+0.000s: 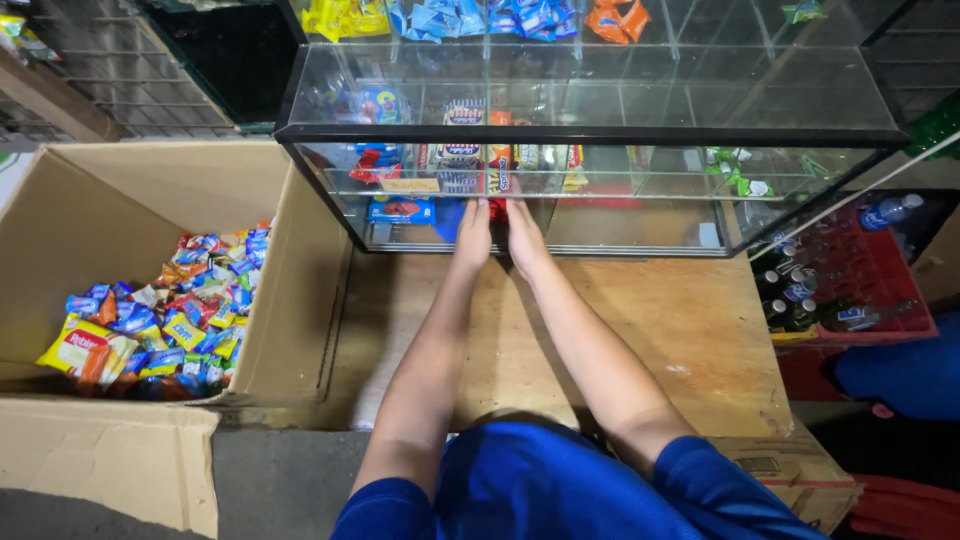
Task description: Stocking a glass display case with various snack packages from a cardboard box.
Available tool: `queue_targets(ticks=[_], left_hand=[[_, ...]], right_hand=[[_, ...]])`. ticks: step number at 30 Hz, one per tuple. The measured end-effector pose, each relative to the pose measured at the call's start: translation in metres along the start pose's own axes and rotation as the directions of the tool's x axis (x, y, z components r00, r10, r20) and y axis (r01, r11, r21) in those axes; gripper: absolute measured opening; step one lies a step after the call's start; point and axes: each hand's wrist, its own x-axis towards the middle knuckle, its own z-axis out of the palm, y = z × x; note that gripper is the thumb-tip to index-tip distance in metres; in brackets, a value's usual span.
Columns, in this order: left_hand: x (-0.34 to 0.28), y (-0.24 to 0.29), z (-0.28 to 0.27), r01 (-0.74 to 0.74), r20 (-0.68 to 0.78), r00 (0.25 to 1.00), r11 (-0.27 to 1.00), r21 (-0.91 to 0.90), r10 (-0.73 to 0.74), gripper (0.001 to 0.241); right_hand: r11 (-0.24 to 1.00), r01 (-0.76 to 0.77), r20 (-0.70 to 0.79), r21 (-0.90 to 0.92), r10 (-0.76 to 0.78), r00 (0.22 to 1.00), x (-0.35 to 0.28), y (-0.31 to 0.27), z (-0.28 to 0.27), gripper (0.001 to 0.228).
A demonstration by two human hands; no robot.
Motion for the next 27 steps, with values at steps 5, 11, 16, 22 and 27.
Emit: queue_targets(ticks=[5,11,16,22,27], left_hand=[[-0.003,0.021,-0.008,0.044,0.003,0.999,0.991,0.124,-0.044,0.049],[-0.059,0.035,-0.038,-0.09,-0.313,0.939,0.981,0.173,0.142,0.034],[-0.169,0.134,-0.051,0.146,-0.225,0.963,0.989,-0.024,-0.148,0.026],[-0.259,0.25,-0.085,0.287,0.103,0.951,0.956,0.066,-0.293,0.023],[-0.287,0.374,-0.137,0.23,0.169,0.952,0.961,0.156,-0.255,0.023]], right_hand=[[0.966,-0.034,-0.101,-0.255,0.008,0.995,-0.009,-0.009,0.005,0.06],[0.774,0.176,0.053,-0.608,-0.181,0.982,-0.097,-0.043,0.033,0.064],[0.867,0.204,0.271,-0.454,-0.084,0.959,-0.139,-0.124,0.066,0.058],[0.972,0.097,0.484,-0.216,0.021,0.875,-0.141,-0.173,0.089,0.042],[0.979,0.091,0.542,-0.181,0.022,0.84,-0.149,-0.198,0.128,0.032]])
